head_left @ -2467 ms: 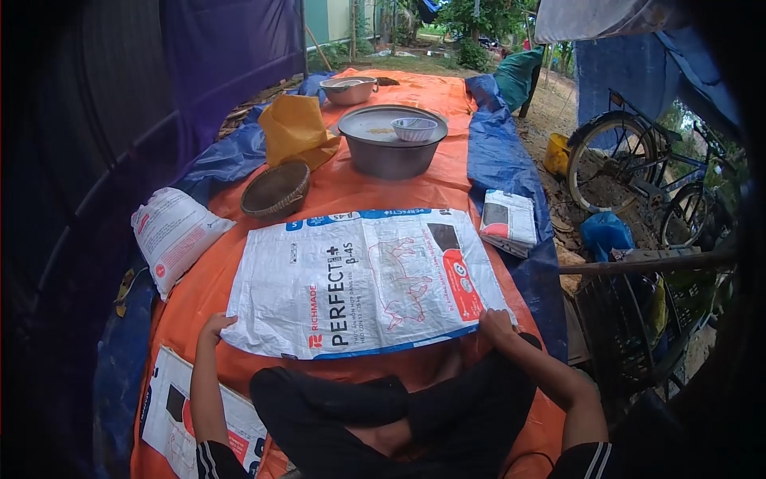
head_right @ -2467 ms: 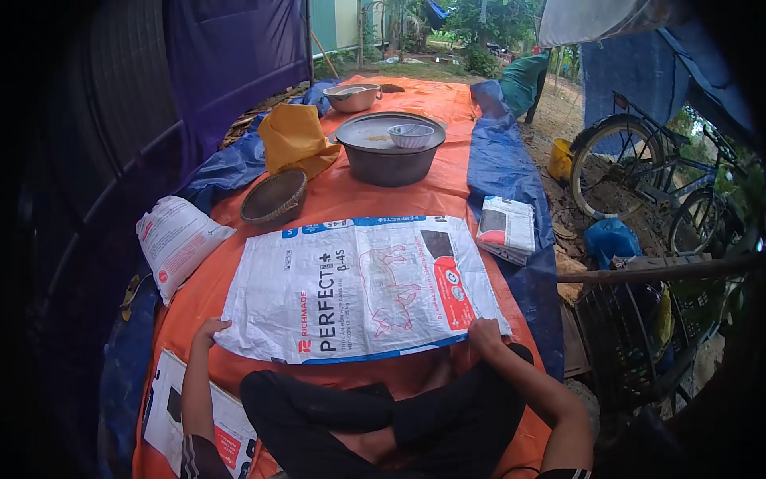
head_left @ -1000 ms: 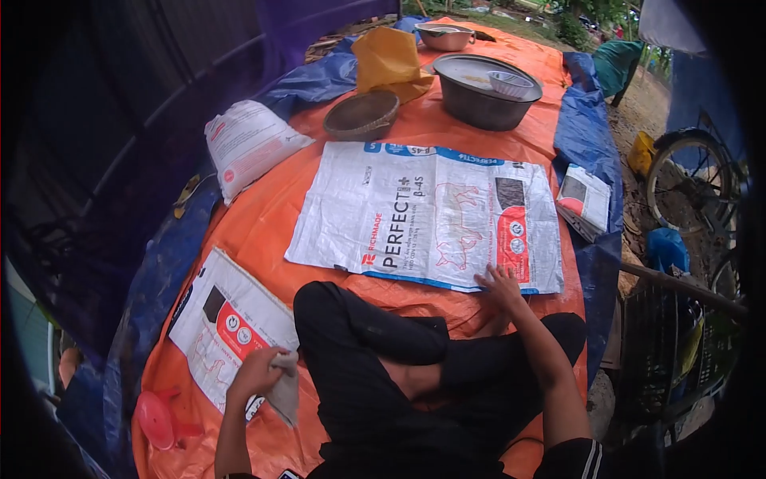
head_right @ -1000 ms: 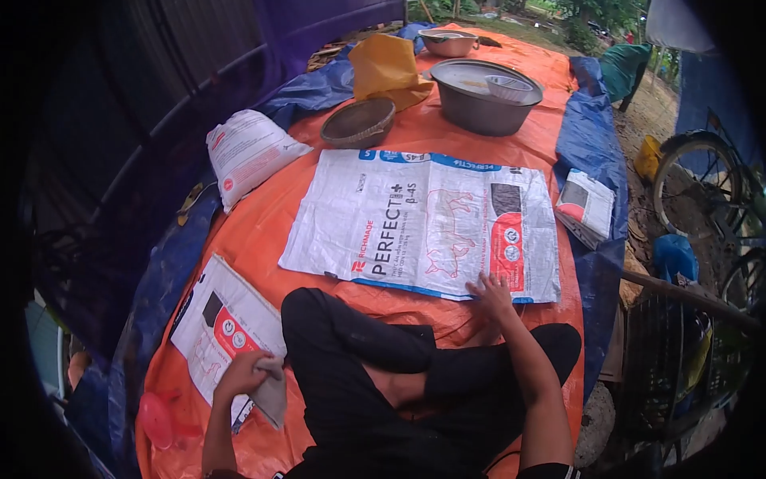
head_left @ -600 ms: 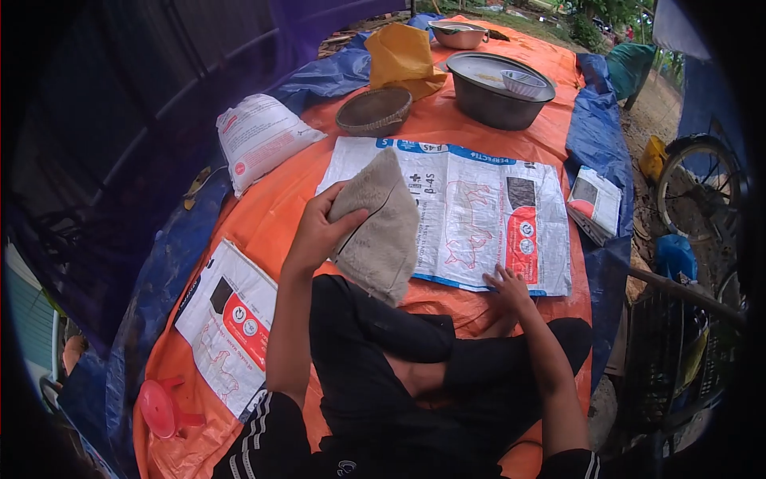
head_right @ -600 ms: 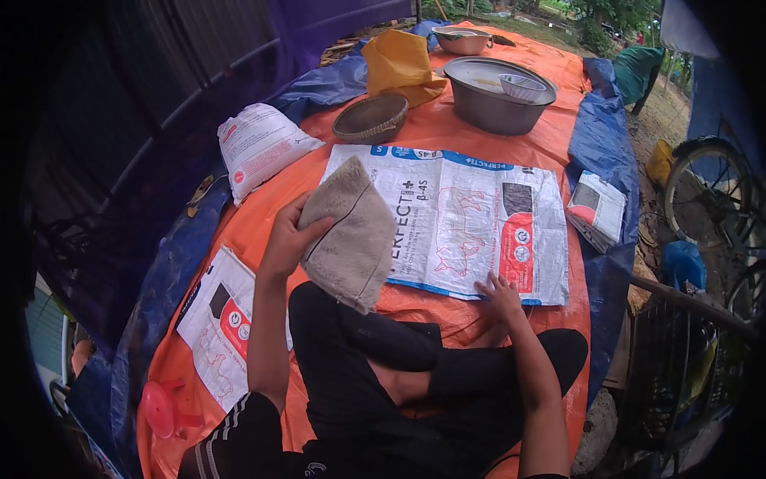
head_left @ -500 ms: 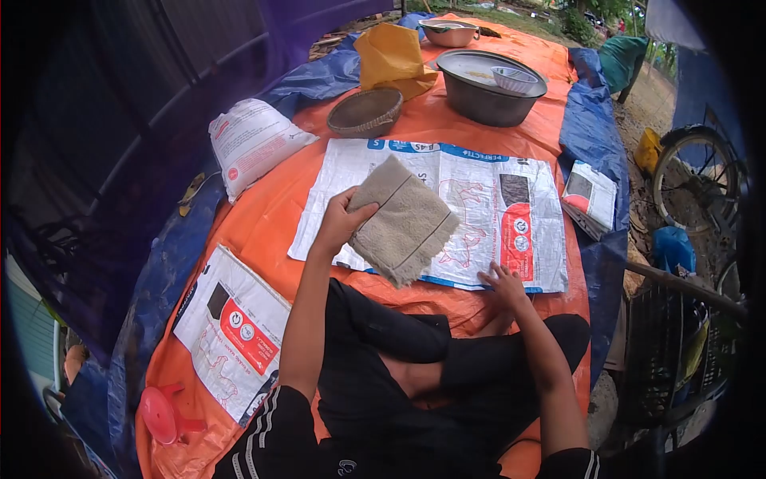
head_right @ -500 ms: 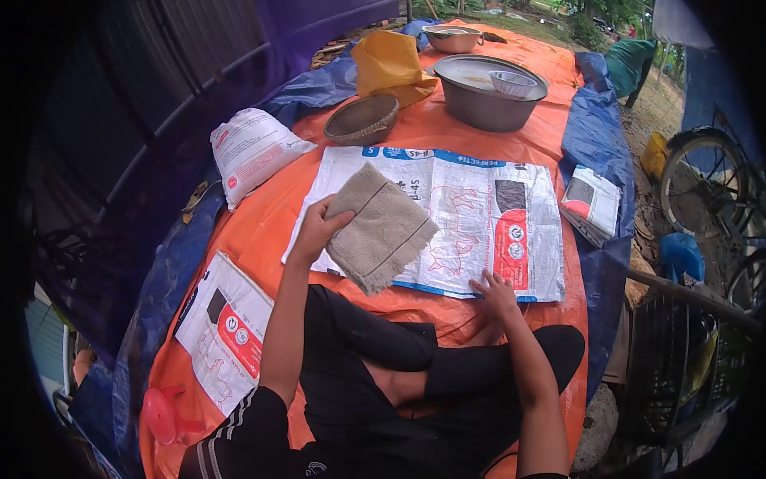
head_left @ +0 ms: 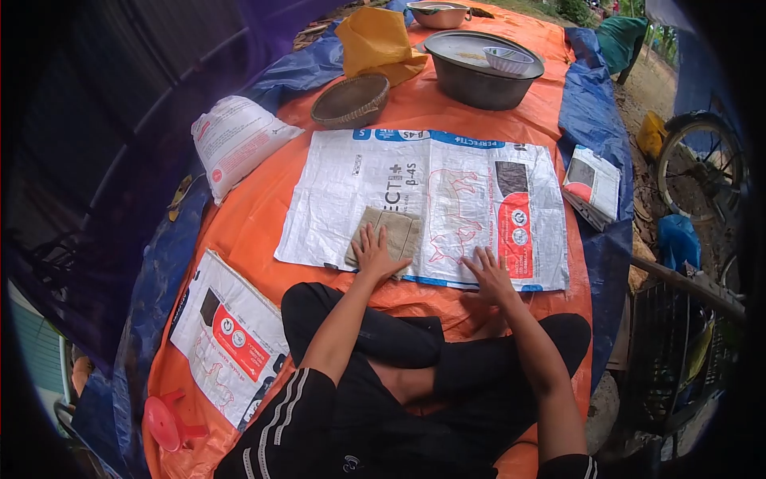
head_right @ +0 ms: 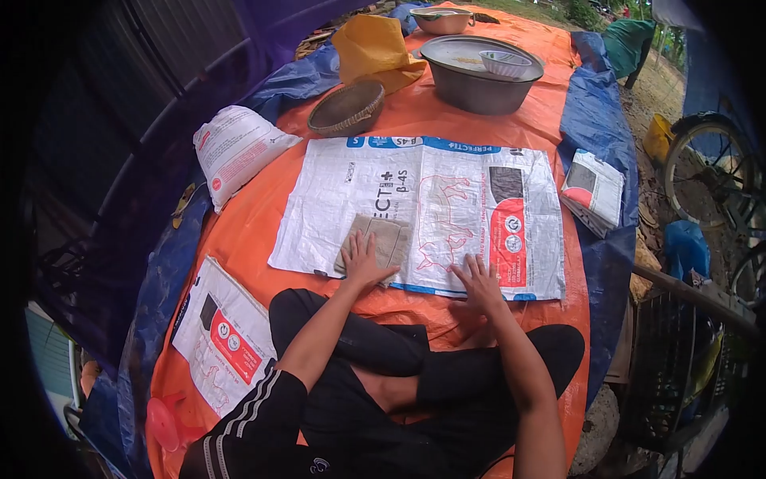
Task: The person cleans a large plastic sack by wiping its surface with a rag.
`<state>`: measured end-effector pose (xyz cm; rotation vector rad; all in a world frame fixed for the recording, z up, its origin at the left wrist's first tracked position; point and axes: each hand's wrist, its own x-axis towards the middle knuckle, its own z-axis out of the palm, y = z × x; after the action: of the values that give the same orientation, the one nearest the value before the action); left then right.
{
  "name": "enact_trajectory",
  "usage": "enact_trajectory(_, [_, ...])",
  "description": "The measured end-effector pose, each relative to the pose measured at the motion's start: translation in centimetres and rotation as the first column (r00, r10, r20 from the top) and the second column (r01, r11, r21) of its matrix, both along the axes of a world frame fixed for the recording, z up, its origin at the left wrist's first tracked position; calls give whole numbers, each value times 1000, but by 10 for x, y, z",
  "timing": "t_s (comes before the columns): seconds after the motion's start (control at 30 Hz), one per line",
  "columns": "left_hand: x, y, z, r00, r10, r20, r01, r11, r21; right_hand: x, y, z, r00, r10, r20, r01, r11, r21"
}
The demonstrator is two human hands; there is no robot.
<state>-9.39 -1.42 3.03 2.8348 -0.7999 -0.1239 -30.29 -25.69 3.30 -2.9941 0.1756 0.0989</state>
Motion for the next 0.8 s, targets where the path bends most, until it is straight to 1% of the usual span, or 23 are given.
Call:
enact_trajectory(0.03, [-2, -1, 0, 999, 8, 53, -9, 1000, 16, 1, -1, -2, 999, -12, -36, 13, 999, 29])
enact_trajectory(0.07, [3, -1, -4, 999, 10, 51, -11, 1000, 22, 1, -2, 0, 999, -9, -39, 11, 999, 36])
enact_trajectory(0.17, [25, 2, -16, 998, -5, 59, 5, 1000, 0, 5, -1, 1, 993, -73, -91, 78, 996, 42])
enact_trajectory(0.2, [32, 4, -14, 999, 50, -16, -52, 986, -160, 7, -1, 0, 993, -74, -91, 78, 996, 44])
enact_trajectory(0.23, [38, 5, -13, 991, 92, -100, -119, 942, -314, 9, -1, -1, 992, -112, -55, 115, 991, 68])
enact_trajectory(0.27, [43, 6, -5, 991, 92, -100, -119, 941, -317, 13, -2, 1, 988, -150, -19, 152, 984, 93])
enact_trajectory(0.3, [45, 9, 10, 827, 23, -562, -423, 684, -594, 17, -3, 4, 988, -153, -18, 153, 984, 93])
enact_trajectory(0.33, [44, 12, 23, 508, -249, -825, -755, 333, -565, 21, -3, 6, 985, -146, 90, 128, 976, 178])
enact_trajectory(0.37, [40, 16, 31, 402, -474, -783, -822, 190, -536, 26, -1, 8, 970, -146, 196, 92, 961, 261])
enact_trajectory(0.4, [30, 21, 44, 400, -468, -788, -825, 191, -532, 30, 5, 15, 971, -145, 191, 91, 959, 267])
enact_trajectory(0.43, [15, 24, 61, 316, -646, -695, -875, 85, -477, 35, 13, 30, 942, -147, 303, 40, 942, 334])
enact_trajectory(0.47, [2, 25, 75, 244, -798, -552, -918, -6, -397, 39, 23, 47, 898, -157, 412, -19, 920, 392])
enact_trajectory(0.5, [-10, 28, 78, 263, -808, -528, -900, -9, -435, 42, 36, 64, 836, -206, 509, -60, 887, 457])
enact_trajectory(0.53, [-23, 28, 87, 262, -807, -529, -902, -10, -431, 43, 46, 78, 839, -205, 505, -59, 887, 458])
enact_trajectory(0.6, [-43, 27, 99, 186, -938, -292, -950, -96, -298, 41, 61, 99, 768, -289, 572, -106, 822, 559])
enact_trajectory(0.63, [-48, 26, 90, 191, -944, -269, -947, -105, -302, 39, 66, 103, 739, -285, 610, -135, 825, 549])
enact_trajectory(0.67, [-49, 25, 86, 192, -943, -270, -950, -109, -293, 37, 70, 104, 747, -282, 603, -133, 825, 550])
enact_trajectory(0.77, [-54, 18, 79, 130, -942, -309, -947, -25, -319, 31, 77, 100, 736, -289, 612, -184, 785, 592])
enact_trajectory(0.8, [-56, 15, 80, 124, -943, -309, -949, -22, -316, 32, 77, 100, 737, -292, 610, -178, 786, 591])
